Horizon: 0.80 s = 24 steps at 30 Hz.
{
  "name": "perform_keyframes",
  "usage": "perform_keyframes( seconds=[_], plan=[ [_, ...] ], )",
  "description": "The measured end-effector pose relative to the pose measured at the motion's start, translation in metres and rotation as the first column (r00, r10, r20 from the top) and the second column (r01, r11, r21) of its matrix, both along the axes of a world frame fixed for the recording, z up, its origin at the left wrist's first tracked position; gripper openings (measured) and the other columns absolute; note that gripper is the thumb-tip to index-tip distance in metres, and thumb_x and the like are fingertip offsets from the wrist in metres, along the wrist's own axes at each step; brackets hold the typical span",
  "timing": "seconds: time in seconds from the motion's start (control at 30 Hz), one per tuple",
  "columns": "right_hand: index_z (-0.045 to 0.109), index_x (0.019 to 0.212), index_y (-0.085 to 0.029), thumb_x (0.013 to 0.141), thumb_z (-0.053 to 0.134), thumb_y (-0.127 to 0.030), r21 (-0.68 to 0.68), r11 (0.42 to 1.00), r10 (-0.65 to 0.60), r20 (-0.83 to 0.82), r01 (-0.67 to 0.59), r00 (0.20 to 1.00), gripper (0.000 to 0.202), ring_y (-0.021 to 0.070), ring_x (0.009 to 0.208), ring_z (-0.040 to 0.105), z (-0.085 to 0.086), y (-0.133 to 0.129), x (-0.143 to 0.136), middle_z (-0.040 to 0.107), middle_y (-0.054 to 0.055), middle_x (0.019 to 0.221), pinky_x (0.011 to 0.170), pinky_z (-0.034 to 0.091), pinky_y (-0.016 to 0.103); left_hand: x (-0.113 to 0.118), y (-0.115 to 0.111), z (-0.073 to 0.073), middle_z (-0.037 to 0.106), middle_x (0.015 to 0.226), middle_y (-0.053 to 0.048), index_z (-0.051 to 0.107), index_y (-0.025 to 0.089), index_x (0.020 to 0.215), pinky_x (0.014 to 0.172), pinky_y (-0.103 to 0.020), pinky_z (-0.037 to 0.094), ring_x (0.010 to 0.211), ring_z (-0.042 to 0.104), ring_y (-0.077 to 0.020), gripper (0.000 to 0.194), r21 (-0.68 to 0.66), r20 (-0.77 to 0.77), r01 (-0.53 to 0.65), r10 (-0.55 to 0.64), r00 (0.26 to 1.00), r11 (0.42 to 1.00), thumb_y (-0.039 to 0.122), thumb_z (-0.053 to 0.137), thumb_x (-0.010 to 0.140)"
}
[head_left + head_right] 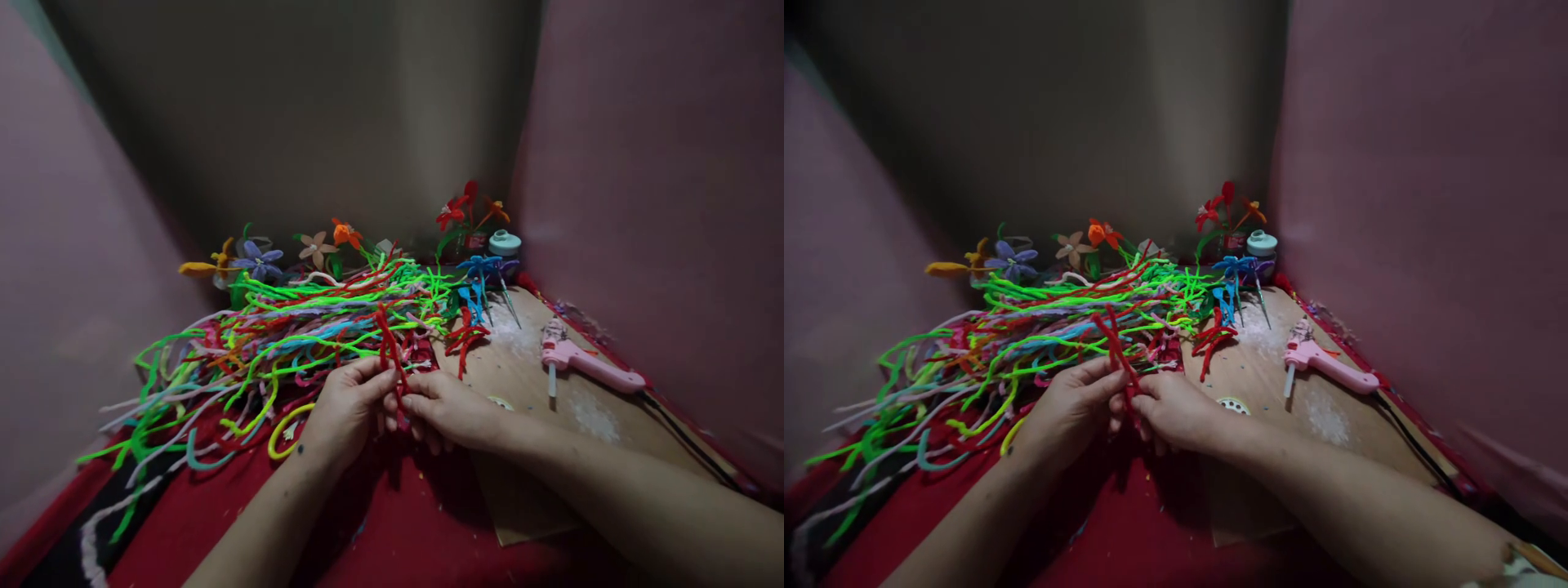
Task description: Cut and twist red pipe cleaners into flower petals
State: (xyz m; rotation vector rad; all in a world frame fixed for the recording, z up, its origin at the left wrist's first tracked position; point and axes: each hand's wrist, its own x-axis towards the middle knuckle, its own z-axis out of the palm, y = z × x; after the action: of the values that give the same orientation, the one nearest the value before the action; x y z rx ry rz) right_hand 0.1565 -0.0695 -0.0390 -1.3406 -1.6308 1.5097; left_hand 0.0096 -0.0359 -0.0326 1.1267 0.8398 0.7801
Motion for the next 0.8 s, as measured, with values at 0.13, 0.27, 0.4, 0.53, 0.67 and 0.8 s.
perform_keyframes(
  seconds=[0.13,0.27,0.4,0.53,0.67,0.8],
  plan=[
    [0.05,0.08,-0.016,0.088,0.036,-0.017,-0.033,0.999,0.015,-0.04,-0.017,0.999,0.016,0.0055,0.032,0.045,0.0,0.001,0.002,0.051,-0.005,0.054,0.029,0.035,0.014,-0.001,0.0,0.003,0.054,0.051,0.005,0.057,0.015,0.08,0.038,-0.018,0.043,0.039,0.053,-0.0084,0.019,-0.022,0.054,-0.038,0.039,0.998,0.999,0.03,0.067,0.075],
    [0.052,0.08,-0.016,0.087,0.037,-0.016,-0.016,1.0,0.008,0.014,-0.008,1.0,0.016,0.0046,0.031,0.045,-0.001,0.001,0.001,0.05,-0.005,0.054,0.028,0.033,0.014,-0.001,0.0,0.005,0.056,0.052,0.005,0.058,0.017,0.094,0.041,-0.019,0.045,0.039,0.052,-0.0076,0.025,-0.032,0.054,0.011,-0.009,0.999,0.999,0.024,0.068,0.073],
    [0.055,0.079,-0.016,0.084,0.04,-0.013,-0.03,1.0,-0.001,0.017,0.001,1.0,0.017,0.0043,0.03,0.045,-0.004,0.0,-0.001,0.051,-0.005,0.052,0.028,0.032,0.013,-0.002,0.001,0.006,0.056,0.051,0.004,0.062,0.013,0.084,0.041,-0.018,0.043,0.04,0.051,-0.0073,0.02,-0.019,-0.009,0.084,-0.084,0.996,0.996,0.024,0.071,0.07],
    [0.056,0.08,-0.013,0.082,0.051,-0.019,-0.108,0.991,-0.111,-0.357,0.077,0.928,0.008,0.0068,0.04,0.055,-0.007,0.001,0.002,0.06,0.0,0.063,0.035,0.041,0.015,-0.003,0.001,0.006,0.056,0.049,0.003,0.061,0.013,0.079,0.041,-0.019,0.044,0.041,0.055,-0.0096,0.018,-0.034,0.039,0.032,-0.031,0.999,0.999,0.027,0.07,0.071],
    [0.06,0.083,-0.008,0.079,0.06,-0.023,-0.269,0.96,-0.139,-0.688,-0.073,0.713,0.015,0.0087,0.05,0.06,-0.011,0.003,0.005,0.064,0.005,0.069,0.044,0.047,0.017,-0.002,0.001,0.008,0.055,0.049,0.004,0.057,0.013,0.072,0.041,-0.02,0.045,0.04,0.054,-0.0095,0.016,-0.064,0.108,-0.033,0.04,0.993,0.997,0.022,0.07,0.071],
    [0.062,0.084,-0.007,0.078,0.058,-0.014,-0.332,0.931,-0.179,-0.778,-0.152,0.602,0.01,0.0075,0.053,0.06,-0.015,0.005,0.005,0.064,0.006,0.073,0.047,0.047,0.016,-0.001,0.0,0.009,0.055,0.052,0.005,0.055,0.014,0.074,0.041,-0.019,0.046,0.041,0.053,-0.008,0.015,-0.102,0.15,-0.042,0.057,0.987,0.994,0.02,0.069,0.073]
  ],
)
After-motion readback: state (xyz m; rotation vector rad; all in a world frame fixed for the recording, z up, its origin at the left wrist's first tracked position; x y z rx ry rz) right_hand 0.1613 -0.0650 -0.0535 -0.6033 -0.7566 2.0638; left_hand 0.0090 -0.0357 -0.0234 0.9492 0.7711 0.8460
